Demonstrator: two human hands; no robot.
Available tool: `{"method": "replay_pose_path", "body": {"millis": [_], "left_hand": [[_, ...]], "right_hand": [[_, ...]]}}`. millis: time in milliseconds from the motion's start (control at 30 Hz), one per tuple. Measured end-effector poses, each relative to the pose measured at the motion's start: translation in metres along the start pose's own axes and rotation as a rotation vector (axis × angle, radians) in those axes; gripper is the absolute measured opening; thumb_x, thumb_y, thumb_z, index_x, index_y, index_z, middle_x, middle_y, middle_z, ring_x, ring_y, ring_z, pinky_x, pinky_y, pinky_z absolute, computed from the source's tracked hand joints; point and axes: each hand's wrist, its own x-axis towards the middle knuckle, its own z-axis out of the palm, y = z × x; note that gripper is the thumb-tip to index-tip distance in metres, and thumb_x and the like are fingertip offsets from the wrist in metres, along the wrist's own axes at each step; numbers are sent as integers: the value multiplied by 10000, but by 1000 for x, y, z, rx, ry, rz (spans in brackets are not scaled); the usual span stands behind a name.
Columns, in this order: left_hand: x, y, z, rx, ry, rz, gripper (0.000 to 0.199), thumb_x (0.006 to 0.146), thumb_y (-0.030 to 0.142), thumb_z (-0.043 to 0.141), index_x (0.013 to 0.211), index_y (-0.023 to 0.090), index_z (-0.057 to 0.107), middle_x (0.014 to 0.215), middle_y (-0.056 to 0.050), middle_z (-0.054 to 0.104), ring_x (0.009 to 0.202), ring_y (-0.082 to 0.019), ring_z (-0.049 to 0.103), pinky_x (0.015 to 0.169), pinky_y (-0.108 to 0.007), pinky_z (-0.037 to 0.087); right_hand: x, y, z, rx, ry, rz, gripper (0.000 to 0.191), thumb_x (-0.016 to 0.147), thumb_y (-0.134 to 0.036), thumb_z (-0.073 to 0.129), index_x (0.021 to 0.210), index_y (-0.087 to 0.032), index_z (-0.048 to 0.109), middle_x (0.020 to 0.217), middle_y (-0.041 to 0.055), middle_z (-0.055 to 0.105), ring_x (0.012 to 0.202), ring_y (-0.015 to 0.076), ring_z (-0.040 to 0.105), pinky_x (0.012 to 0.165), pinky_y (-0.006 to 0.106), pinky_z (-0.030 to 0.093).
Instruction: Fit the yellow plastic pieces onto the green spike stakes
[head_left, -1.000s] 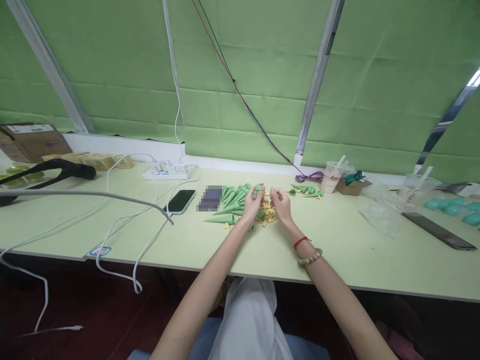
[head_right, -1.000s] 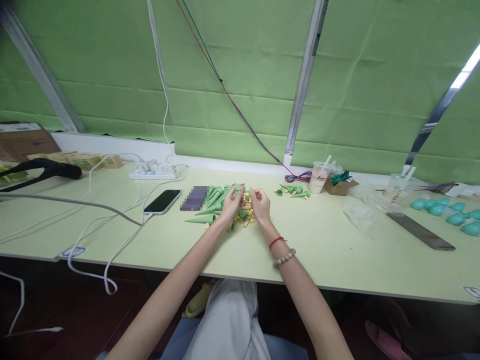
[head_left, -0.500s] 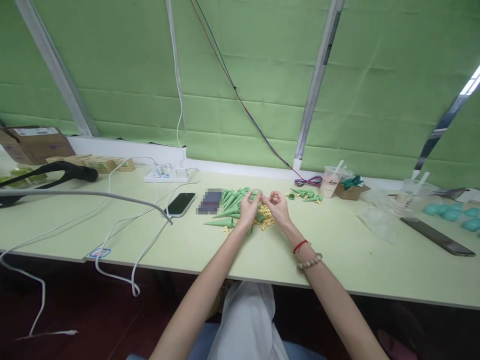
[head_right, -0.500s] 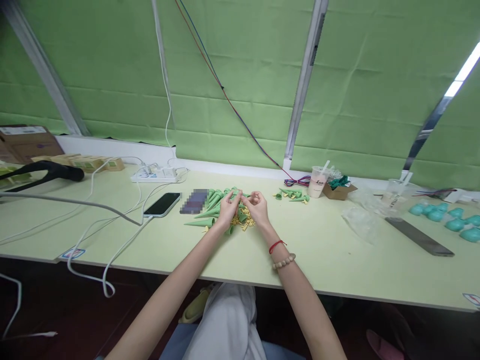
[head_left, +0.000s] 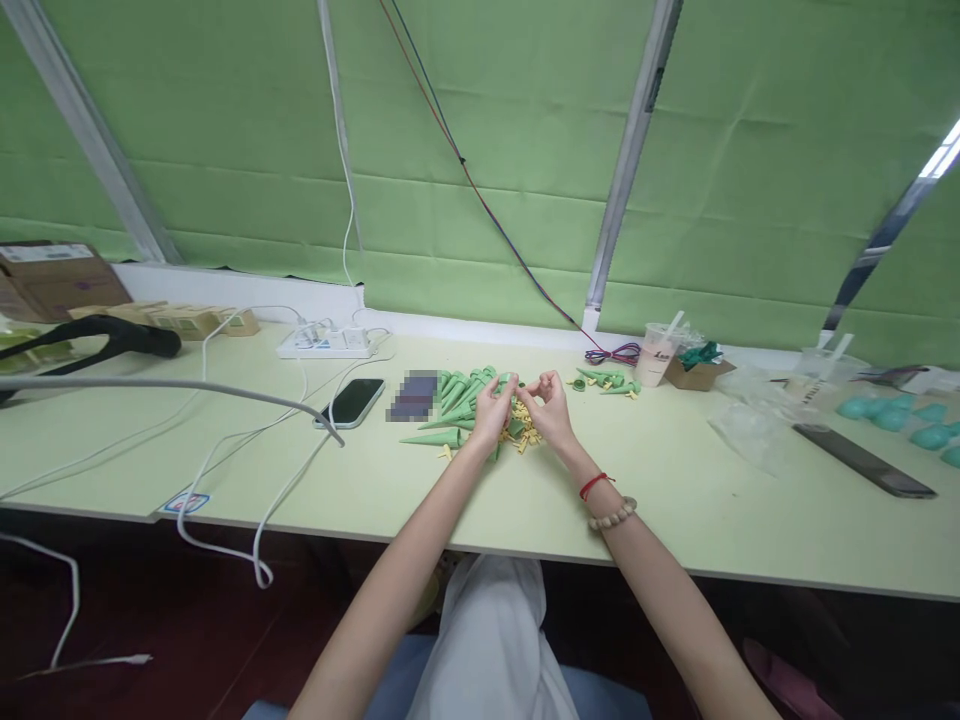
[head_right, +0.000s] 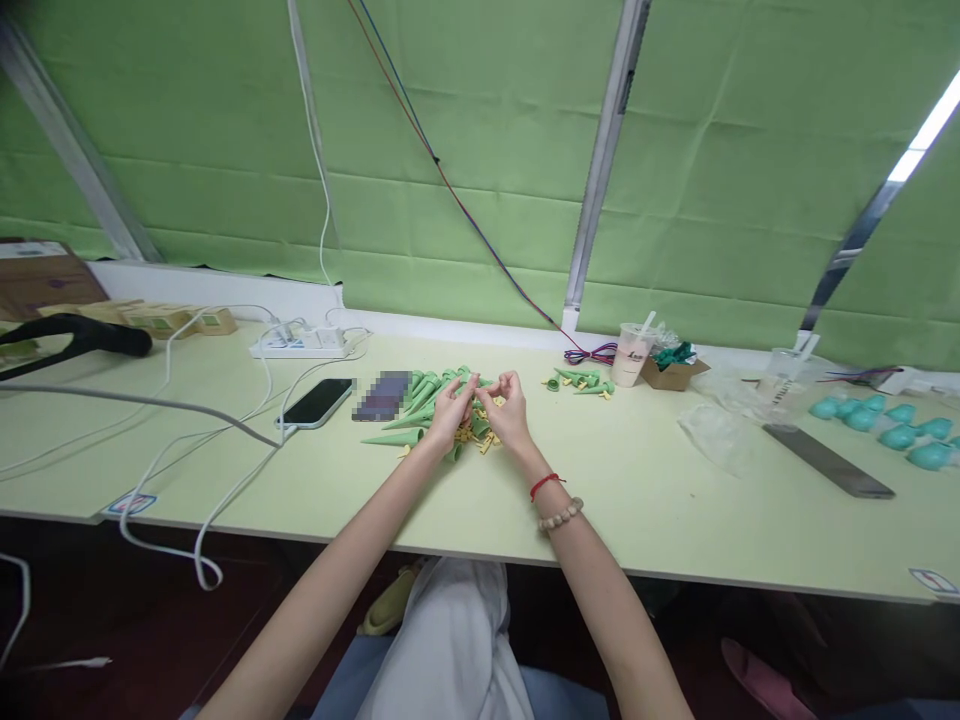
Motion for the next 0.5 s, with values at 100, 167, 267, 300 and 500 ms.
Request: {"method": "replay_pose_path", "body": {"millis": [100,167,267,300,500], "left_hand": [[1,-2,0,-7,-8,4,820,710,505,593,1337,51,323,374,118,280,328,-39,223,343,-180,192],[1,-3,0,-13,-7,13,825,711,509,591,1338,48,316,373,118,282,329,-39,225,343,-179,189],[1,-2,0,-14,9,16,818,708,515,590,1335,61,327,378,119,281,328,-37,224,345,-177,187],[1,-1,0,-11,21,18,809,709,514,588,1332,65,332,379,118,284,326,-37,226,346,-178,188],[0,2,-2,26,79,84,612,714,466,605,1193,104,483,389,106,311,327,-35,250,358,-172,206]], "right_hand": [[-1,-1,-1,-107,9,-53,285,719,-233,592,738,-233,308,658,-36,571,673,130,548,738,300,423],[-1,-1,-1,-117,14,-57,285,711,-237,601,735,-231,318,675,-29,579,689,134,555,745,306,427],[0,-1,-1,-27,5,5,317,681,-281,642,764,-232,340,692,-23,603,685,137,578,723,303,453],[0,-1,0,9,7,47,324,669,-308,656,786,-230,364,694,-19,609,678,138,587,707,300,465],[1,2,-1,54,-18,310,338,618,-479,669,741,-181,569,630,19,629,618,160,619,649,307,499]]}}
